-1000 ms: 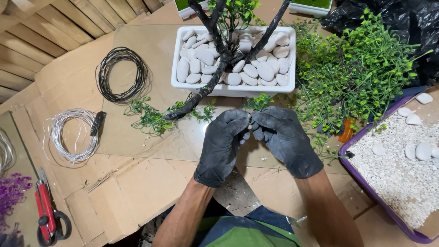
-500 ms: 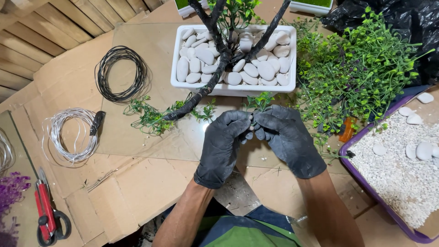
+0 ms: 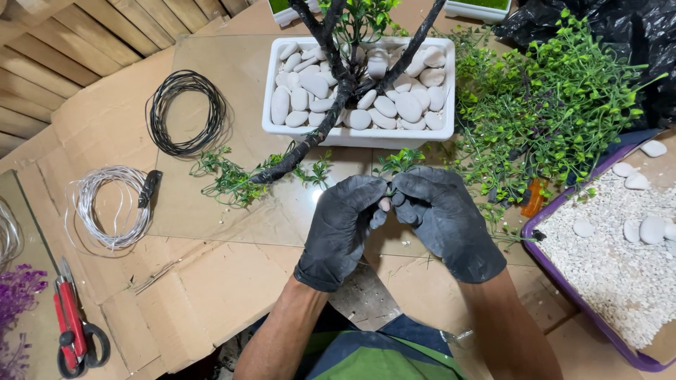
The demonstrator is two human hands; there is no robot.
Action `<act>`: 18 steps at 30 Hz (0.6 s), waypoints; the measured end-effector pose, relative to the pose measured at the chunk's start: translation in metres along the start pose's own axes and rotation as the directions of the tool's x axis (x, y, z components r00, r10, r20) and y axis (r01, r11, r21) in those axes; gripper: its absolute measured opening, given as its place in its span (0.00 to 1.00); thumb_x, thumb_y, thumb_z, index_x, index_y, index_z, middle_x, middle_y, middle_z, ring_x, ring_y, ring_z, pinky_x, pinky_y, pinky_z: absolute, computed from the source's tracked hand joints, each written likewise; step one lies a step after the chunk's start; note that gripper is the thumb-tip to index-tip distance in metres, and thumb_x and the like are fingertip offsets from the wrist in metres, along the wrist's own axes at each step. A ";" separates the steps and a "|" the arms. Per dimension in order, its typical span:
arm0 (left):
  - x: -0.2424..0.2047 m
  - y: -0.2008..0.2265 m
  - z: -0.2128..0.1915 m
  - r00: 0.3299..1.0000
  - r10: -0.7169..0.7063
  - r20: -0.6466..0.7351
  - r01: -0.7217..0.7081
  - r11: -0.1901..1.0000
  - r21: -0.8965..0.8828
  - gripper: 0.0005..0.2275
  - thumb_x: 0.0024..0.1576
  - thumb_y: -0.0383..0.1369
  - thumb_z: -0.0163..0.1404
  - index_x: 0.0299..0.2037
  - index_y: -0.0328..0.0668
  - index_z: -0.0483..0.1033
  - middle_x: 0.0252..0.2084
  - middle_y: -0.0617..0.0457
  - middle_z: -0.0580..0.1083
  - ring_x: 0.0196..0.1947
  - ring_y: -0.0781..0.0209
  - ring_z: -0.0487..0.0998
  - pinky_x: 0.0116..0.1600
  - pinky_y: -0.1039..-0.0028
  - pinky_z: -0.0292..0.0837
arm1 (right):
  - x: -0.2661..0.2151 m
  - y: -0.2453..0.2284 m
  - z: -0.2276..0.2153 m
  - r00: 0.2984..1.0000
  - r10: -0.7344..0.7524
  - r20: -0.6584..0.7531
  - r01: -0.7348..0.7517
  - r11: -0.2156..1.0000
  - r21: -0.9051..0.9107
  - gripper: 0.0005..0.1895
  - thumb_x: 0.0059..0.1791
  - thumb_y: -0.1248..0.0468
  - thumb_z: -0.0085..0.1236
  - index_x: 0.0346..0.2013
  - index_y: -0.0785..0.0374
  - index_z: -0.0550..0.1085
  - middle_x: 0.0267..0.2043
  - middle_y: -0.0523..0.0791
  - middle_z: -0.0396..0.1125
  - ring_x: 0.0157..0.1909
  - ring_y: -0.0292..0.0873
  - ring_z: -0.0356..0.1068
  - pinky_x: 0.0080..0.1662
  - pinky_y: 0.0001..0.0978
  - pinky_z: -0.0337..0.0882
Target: The person arranges artificial green foliage and purple flowers into a white rectangular planter filled with white stones. They use their gloved hands to position the branches and tuck the leaves into the arrangement, occasionally adjusting the placement of the stones.
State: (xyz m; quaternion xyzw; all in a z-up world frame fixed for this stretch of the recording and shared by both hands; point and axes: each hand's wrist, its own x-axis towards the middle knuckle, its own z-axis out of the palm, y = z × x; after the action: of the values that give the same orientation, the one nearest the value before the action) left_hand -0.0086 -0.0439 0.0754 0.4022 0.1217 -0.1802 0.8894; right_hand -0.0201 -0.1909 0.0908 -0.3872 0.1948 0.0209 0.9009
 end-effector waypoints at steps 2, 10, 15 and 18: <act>0.002 -0.004 -0.004 1.000 -0.015 -0.012 0.015 1.000 -0.017 0.06 0.57 0.22 0.54 0.39 0.22 0.78 0.31 0.31 0.74 0.26 0.51 0.73 0.30 0.73 0.69 | 0.001 0.001 -0.002 1.000 0.019 -0.009 -0.019 1.000 0.000 0.05 0.45 0.79 0.60 0.24 0.78 0.73 0.21 0.59 0.62 0.20 0.51 0.67 0.25 0.29 0.69; -0.007 0.008 0.008 0.995 -0.087 -0.050 0.086 0.996 -0.021 0.07 0.55 0.21 0.55 0.39 0.18 0.78 0.30 0.34 0.74 0.27 0.54 0.76 0.35 0.78 0.74 | -0.004 -0.002 -0.001 0.999 0.037 -0.011 -0.037 0.998 -0.041 0.08 0.47 0.76 0.59 0.23 0.77 0.74 0.19 0.58 0.63 0.18 0.46 0.63 0.26 0.29 0.71; -0.002 0.000 0.005 0.996 -0.036 -0.076 0.037 0.999 0.003 0.06 0.56 0.24 0.56 0.36 0.22 0.78 0.28 0.38 0.74 0.26 0.55 0.76 0.32 0.76 0.74 | 0.003 -0.002 -0.005 1.000 -0.001 0.022 0.003 0.994 -0.105 0.06 0.47 0.77 0.60 0.25 0.77 0.74 0.21 0.62 0.63 0.20 0.51 0.66 0.30 0.35 0.76; -0.001 0.008 0.007 0.997 0.054 -0.052 -0.033 0.938 0.345 0.08 0.58 0.29 0.58 0.33 0.29 0.80 0.26 0.39 0.75 0.24 0.58 0.73 0.30 0.75 0.73 | 0.005 -0.007 -0.005 1.000 0.008 -0.003 -0.009 0.979 -0.204 0.05 0.43 0.77 0.63 0.29 0.76 0.74 0.22 0.57 0.64 0.21 0.54 0.68 0.26 0.36 0.73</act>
State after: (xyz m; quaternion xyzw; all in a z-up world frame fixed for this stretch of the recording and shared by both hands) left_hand -0.0057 -0.0441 0.0852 0.5590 0.1064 -0.1667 0.8052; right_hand -0.0162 -0.1998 0.0904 -0.4768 0.1942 0.0442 0.8562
